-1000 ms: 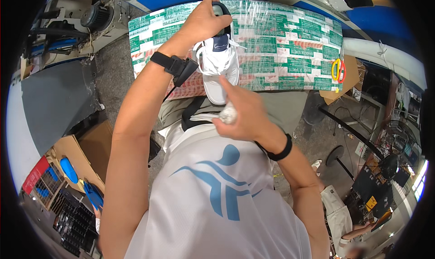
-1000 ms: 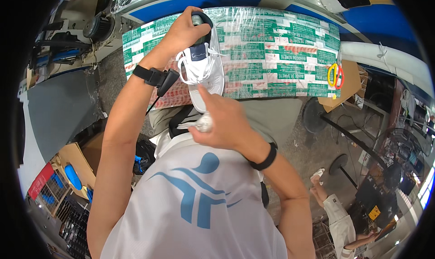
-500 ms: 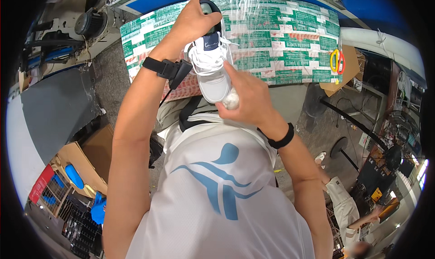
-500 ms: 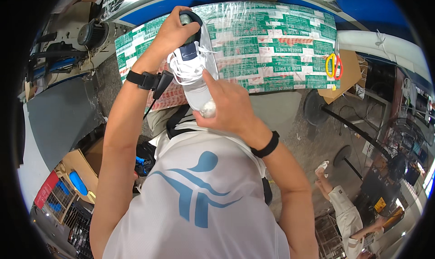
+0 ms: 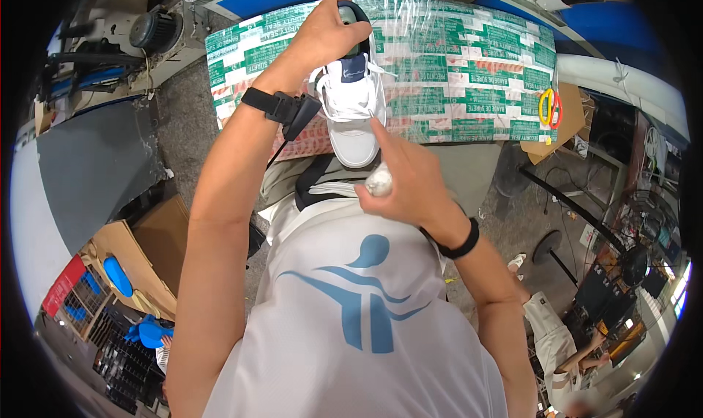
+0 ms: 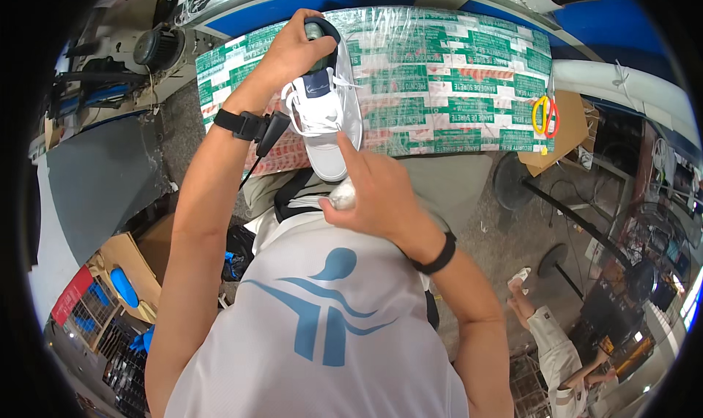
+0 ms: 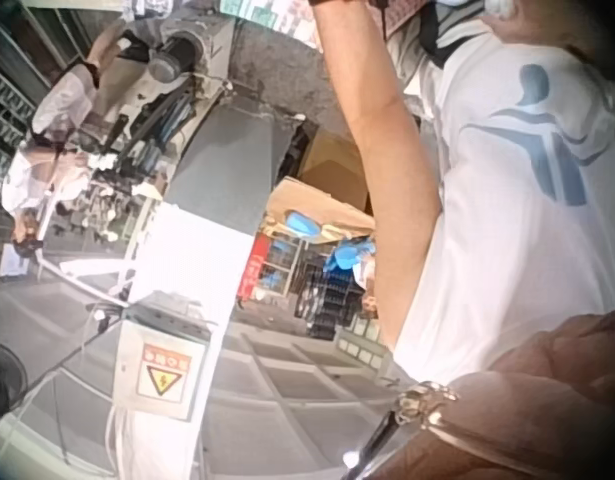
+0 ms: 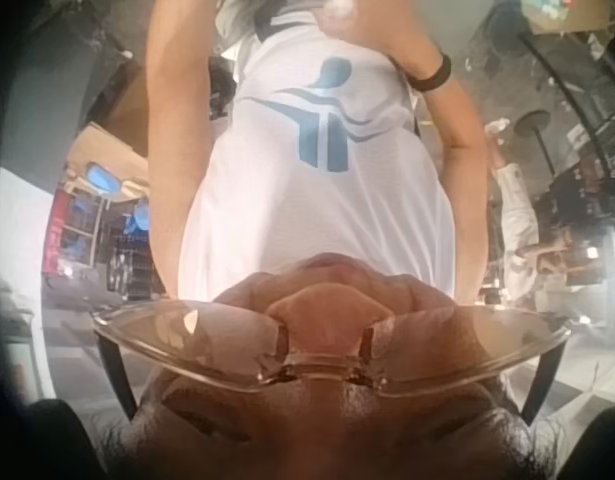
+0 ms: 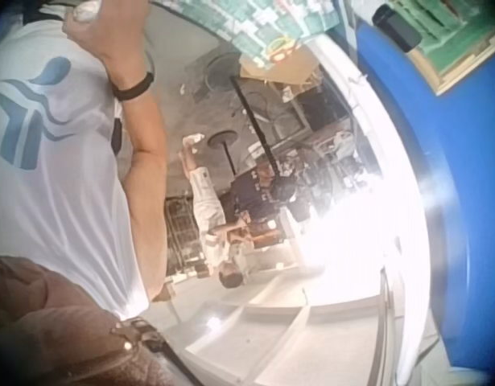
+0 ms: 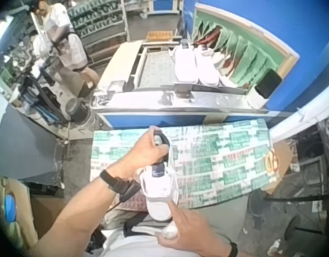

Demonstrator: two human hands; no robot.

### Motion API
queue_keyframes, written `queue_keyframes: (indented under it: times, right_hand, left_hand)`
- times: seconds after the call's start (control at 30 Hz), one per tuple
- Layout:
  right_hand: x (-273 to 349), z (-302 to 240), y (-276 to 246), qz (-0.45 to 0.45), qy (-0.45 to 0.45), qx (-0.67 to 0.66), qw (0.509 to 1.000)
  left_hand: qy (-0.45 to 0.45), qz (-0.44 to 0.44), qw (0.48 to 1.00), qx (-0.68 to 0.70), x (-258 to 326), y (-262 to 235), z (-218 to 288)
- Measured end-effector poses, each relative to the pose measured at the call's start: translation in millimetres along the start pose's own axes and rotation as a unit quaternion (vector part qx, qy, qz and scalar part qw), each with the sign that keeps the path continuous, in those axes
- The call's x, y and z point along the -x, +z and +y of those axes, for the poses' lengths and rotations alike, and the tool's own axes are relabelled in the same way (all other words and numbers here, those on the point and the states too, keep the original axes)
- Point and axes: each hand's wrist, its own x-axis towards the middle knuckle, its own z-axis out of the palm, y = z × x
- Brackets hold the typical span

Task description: Applying glue or solvent to the edges of white sneakers at an assembly station in a shoe factory.

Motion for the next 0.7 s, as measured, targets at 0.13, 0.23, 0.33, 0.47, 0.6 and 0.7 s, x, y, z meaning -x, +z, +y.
queue_keyframes:
  times: [0.13,0.23,0.33,0.47,0.6,0.7]
  right_hand:
    - [-7,-7,-9,-0.024,0.027,-0.082,0.996]
    - [-26,6,5,0.051,0.074,-0.109,0.990]
    - [-31,35,45,0.110,0.145,-0.124,0.976]
    - [-44,15,37,0.017,0.157,-0.196,0.968]
    - [-58,20,23,-0.066,0.118,-0.161,0.978]
    - [-71,68,20,0.109,0.000,0.007,0.994]
  left_hand:
    - [0.034,-0.018,0.998,0.050,-2,-14,-7]
    - [0.025,-0.051,0.988,0.147,0,-32,-8]
    - [-0.133,-0.010,0.921,0.366,44,-47,3]
    - [-0.140,0.039,0.883,0.447,115,-48,-56]
    - [-0.203,0.154,0.881,0.399,122,-53,-55]
    - [-0.160,0.162,0.919,0.323,99,-72,-16]
